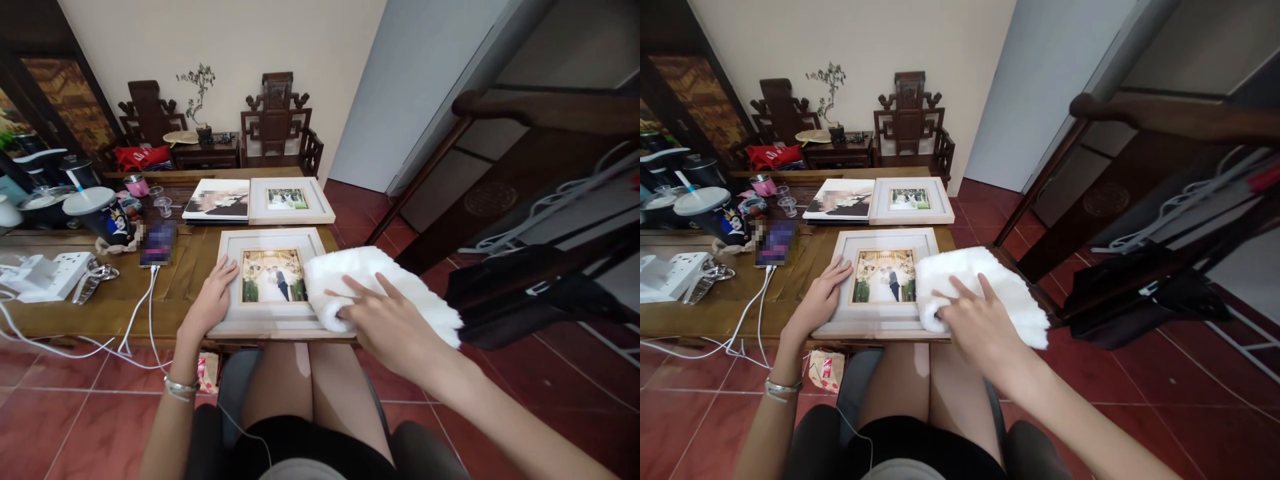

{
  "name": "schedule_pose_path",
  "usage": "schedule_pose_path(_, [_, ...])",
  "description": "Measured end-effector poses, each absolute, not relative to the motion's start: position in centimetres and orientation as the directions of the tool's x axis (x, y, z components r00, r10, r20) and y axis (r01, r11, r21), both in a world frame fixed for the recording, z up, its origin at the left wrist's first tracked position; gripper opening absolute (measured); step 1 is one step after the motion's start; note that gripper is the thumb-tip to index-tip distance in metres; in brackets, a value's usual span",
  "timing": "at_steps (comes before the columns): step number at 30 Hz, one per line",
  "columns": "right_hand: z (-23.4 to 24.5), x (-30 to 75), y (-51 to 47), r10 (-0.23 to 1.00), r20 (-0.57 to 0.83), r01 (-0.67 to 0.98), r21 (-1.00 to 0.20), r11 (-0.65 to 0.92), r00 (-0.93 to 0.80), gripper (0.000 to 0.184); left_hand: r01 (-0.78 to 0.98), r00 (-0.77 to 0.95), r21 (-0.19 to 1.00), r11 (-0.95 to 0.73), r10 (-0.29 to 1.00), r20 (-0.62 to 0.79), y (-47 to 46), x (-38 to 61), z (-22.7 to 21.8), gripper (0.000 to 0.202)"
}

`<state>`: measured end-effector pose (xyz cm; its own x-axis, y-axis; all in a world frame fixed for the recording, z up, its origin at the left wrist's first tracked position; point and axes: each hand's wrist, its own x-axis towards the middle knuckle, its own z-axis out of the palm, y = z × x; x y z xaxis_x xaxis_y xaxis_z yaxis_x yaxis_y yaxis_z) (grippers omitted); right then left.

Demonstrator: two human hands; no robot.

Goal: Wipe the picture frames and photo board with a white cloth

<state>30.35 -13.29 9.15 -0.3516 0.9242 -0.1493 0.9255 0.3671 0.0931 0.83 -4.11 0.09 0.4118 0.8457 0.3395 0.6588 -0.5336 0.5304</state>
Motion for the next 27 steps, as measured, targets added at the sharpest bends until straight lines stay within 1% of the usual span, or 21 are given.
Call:
schedule_pose_path(6, [7.4, 30.0, -8.7, 0.944, -0.003, 0.934, 0.147, 0.325, -0.328, 0.046, 0.674, 0.415, 0.520, -0.525, 0.851, 0.321, -4.2, 1.0, 0.5, 0.051])
schedule_pose_path(10, [6.6, 30.4, -5.9, 0.941, 0.078, 0.939, 0.134, 0.316, -0.328, 0.048, 0.670, 0.407, 0.525, -0.524, 0.852, 0.331, -4.2, 1.0, 0.3, 0.052])
schedule_pose_path(12, [6.8, 30.1, -4.9, 0.933, 0.149, 0.942, 0.127, 0.310, -0.327, 0.048, 0.668, 0.393, 0.531, -0.522, 0.853, 0.343, -4.2, 1.0, 0.1, 0.052])
schedule_pose_path(14, [7.3, 28.9, -4.0, 0.907, 0.231, 0.935, 0.133, 0.329, -0.352, 0.046, 0.662, 0.378, 0.541, -0.519, 0.854, 0.357, -4.2, 1.0, 0.0, 0.052])
schedule_pose_path(16, [7.8, 26.8, -3.0, 0.864, 0.282, 0.908, 0.153, 0.390, -0.418, 0.044, 0.655, 0.369, 0.550, -0.519, 0.854, 0.367, -4.2, 1.0, 0.0, 0.052])
schedule_pose_path(18, [8.0, 24.2, -1.9, 0.811, 0.286, 0.860, 0.187, 0.476, -0.511, 0.038, 0.650, 0.371, 0.553, -0.521, 0.853, 0.367, -4.2, 1.0, 0.0, 0.052])
schedule_pose_path(21, [7.3, 20.7, 0.0, 0.771, 0.223, 0.802, 0.215, 0.558, -0.596, 0.030, 0.653, 0.381, 0.546, -0.525, 0.851, 0.362, -4.2, 0.9, 0.1, 0.051])
schedule_pose_path(24, [5.9, 19.4, 1.4, 0.797, 0.172, 0.813, 0.201, 0.547, -0.578, 0.030, 0.652, 0.386, 0.537, -0.535, 0.844, 0.372, -4.1, 0.8, -0.1, 0.052])
schedule_pose_path(27, [5.0, 20.7, 1.9, 0.826, 0.174, 0.841, 0.195, 0.504, -0.535, 0.033, 0.650, 0.387, 0.535, -0.540, 0.841, 0.378, -4.0, 0.8, -0.3, 0.051])
